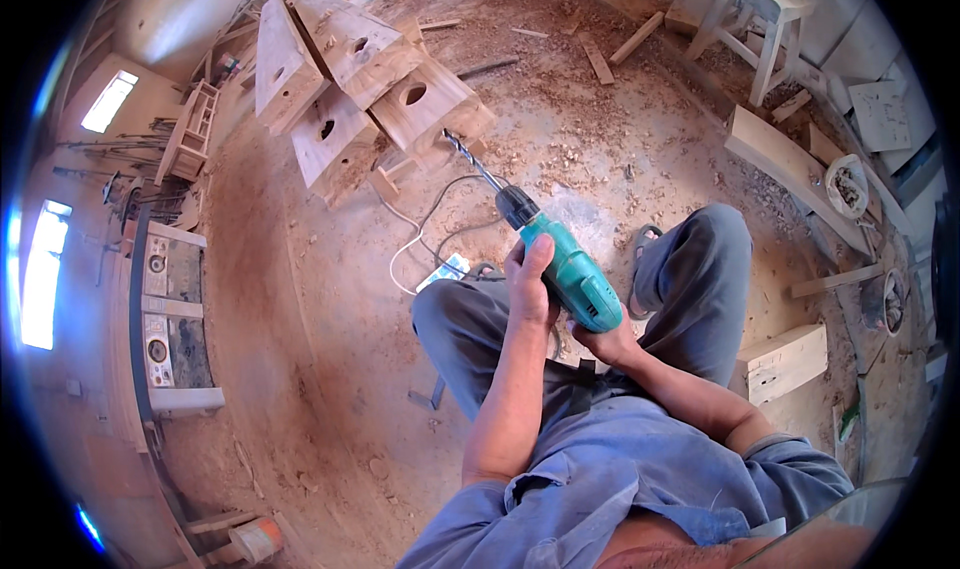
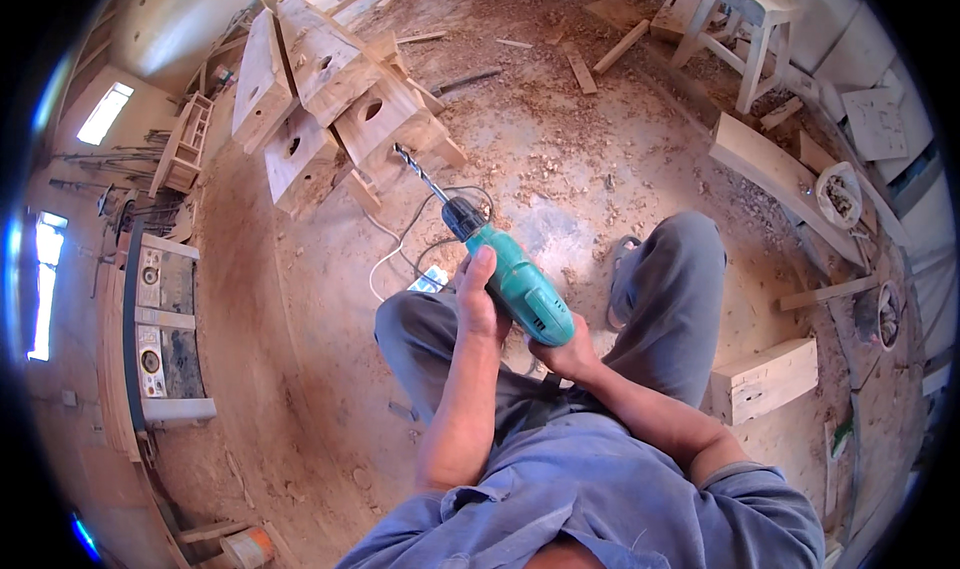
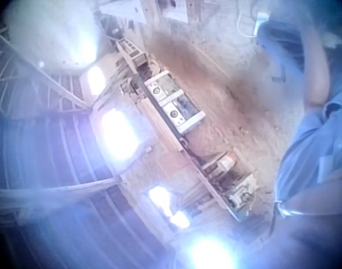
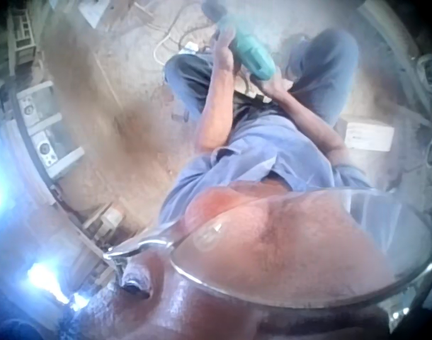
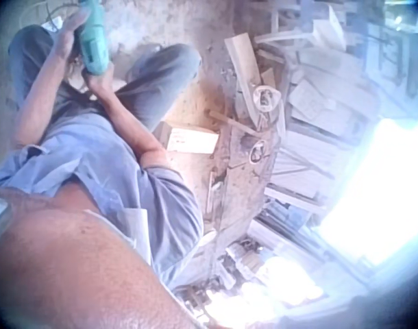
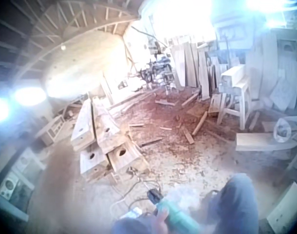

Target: The person marks a wooden board with a ruler and pencil, then uses a corded drill to create holes in the wood. The person flips the board to inspect the holes and repeats the marking and drilling process on another section.

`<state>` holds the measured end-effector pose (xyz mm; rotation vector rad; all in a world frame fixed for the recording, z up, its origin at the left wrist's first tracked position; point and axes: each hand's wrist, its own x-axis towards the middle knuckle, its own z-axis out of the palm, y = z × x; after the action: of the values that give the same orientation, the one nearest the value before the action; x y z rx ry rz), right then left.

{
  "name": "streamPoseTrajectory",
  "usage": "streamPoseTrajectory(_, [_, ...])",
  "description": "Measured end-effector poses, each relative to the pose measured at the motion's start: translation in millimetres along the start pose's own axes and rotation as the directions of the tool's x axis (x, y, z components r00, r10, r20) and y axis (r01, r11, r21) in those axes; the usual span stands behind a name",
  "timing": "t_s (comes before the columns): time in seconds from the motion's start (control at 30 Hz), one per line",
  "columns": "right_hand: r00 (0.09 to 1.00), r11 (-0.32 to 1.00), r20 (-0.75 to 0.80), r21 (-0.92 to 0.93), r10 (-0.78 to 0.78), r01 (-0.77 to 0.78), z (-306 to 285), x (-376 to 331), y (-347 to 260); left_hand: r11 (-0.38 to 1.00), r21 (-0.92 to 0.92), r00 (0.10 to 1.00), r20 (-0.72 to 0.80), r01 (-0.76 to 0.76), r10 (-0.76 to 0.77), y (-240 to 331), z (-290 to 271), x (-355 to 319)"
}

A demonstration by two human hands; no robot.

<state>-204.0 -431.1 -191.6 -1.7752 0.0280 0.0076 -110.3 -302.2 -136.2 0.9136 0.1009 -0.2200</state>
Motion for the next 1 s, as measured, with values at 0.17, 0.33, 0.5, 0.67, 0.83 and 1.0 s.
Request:
streamPoseTrajectory(0.17, [0.997,0.996,-0.01,0.044,-0.077,0.077,9.9,-1.2,4.0,0.999,0.017,0.998,0.057,0.039,-0.04,5.3,-10.2,3.7])
streamPoseTrajectory(0.33, [0.999,0.995,0.008,0.082,-0.05,0.05,27.7,-2.3,17.0,0.998,-0.01,0.991,0.112,0.067,-0.066,5.0,-27.6,6.2])
streamPoseTrajectory(0.5, [0.993,0.99,-0.007,0.087,-0.114,0.114,33.9,-4.8,-0.2,0.993,-0.062,0.983,0.162,0.101,-0.09,13.4,-29.0,3.0])
streamPoseTrajectory(0.67, [0.99,0.988,-0.024,0.065,-0.136,0.137,31.9,-8.5,-17.0,0.958,-0.232,0.97,0.214,0.167,-0.117,23.9,-16.2,-6.1])
streamPoseTrajectory(0.83, [0.997,0.991,0.002,0.112,-0.079,0.078,15.9,-18.2,-25.9,0.918,-0.341,0.968,0.209,0.205,-0.139,24.1,-0.1,-14.7])
streamPoseTrajectory(1.0, [0.984,0.96,-0.055,0.217,-0.171,0.179,-1.2,-18.3,-51.8,0.92,-0.335,0.951,0.289,0.206,-0.107,20.3,7.6,-10.7])
